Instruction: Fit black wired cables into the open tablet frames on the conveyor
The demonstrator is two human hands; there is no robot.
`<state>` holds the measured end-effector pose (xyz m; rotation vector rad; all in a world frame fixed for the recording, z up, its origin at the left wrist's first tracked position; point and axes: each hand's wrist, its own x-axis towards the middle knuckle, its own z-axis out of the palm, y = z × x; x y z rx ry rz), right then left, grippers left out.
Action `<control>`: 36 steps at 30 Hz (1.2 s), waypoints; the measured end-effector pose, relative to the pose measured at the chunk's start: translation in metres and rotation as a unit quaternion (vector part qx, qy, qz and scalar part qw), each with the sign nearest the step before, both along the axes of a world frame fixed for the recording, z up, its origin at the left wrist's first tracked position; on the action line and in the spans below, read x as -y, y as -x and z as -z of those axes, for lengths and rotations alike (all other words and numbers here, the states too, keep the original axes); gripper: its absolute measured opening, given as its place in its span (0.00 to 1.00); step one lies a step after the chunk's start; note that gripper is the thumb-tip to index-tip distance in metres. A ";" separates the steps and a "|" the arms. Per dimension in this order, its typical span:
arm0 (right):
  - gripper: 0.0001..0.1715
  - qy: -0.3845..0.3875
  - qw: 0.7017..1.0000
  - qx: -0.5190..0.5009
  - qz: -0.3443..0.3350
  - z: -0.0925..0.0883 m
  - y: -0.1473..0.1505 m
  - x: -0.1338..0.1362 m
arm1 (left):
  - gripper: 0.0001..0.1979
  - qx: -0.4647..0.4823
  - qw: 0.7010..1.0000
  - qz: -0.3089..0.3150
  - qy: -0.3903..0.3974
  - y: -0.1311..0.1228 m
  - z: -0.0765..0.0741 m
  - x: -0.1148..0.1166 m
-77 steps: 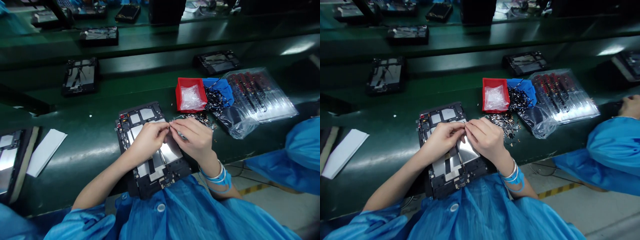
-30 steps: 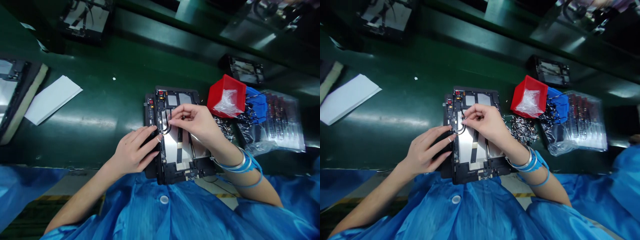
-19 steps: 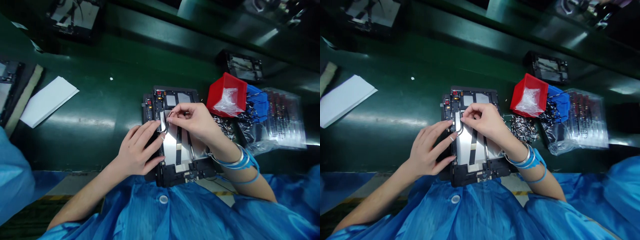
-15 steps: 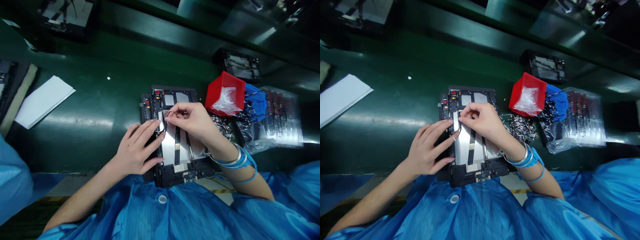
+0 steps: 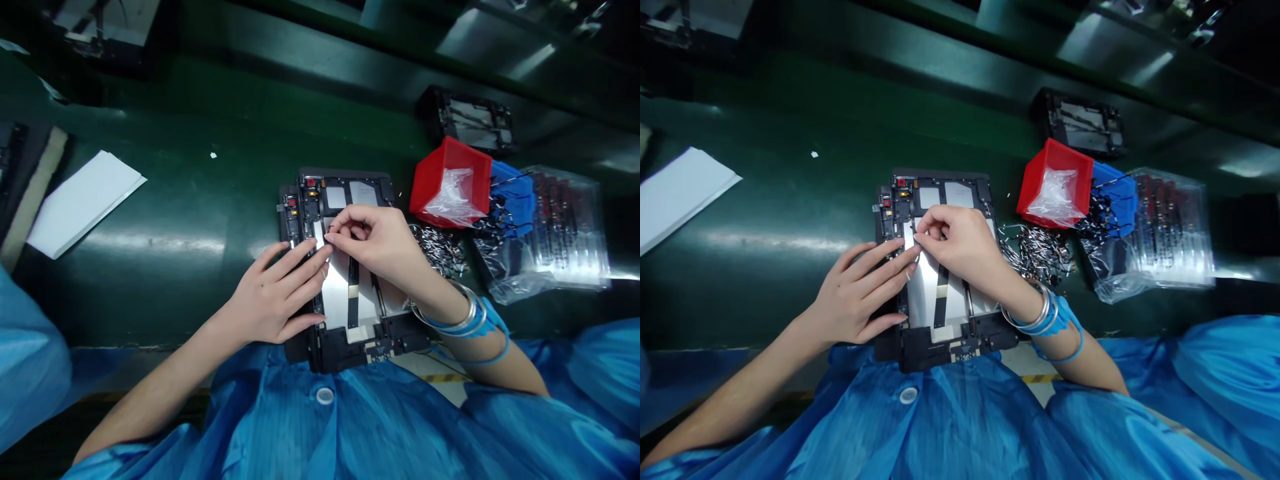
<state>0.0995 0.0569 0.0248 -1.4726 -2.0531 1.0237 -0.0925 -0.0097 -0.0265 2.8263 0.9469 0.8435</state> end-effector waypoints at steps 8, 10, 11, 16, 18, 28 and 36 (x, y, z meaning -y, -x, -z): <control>0.02 -0.023 1.000 0.018 0.007 0.004 -0.001 -0.001 | 0.24 -0.015 1.000 0.003 0.003 0.001 -0.003 -0.002; 0.09 -0.071 0.997 0.039 0.015 0.003 -0.004 0.001 | 0.25 -0.017 1.000 0.005 0.005 0.001 -0.004 -0.002; 0.12 -0.111 0.992 0.056 0.014 0.002 -0.006 0.004 | 0.25 -0.016 1.000 0.005 0.005 0.001 -0.004 -0.002; 0.16 -0.319 0.915 0.212 -0.127 -0.001 -0.020 0.023 | 0.25 -0.010 1.000 -0.002 0.006 0.001 0.000 -0.001; 0.19 -0.341 0.881 0.271 -0.182 0.002 -0.022 0.027 | 0.25 -0.001 1.000 -0.003 0.013 0.000 0.002 0.000; 0.19 -0.328 0.913 0.241 0.013 -0.006 -0.053 0.037 | 0.27 0.145 0.981 -0.074 0.102 -0.004 -0.004 0.023; 0.25 0.002 0.992 0.059 0.114 0.009 -0.096 0.069 | 0.26 0.193 0.937 -0.194 0.217 -0.025 -0.006 0.072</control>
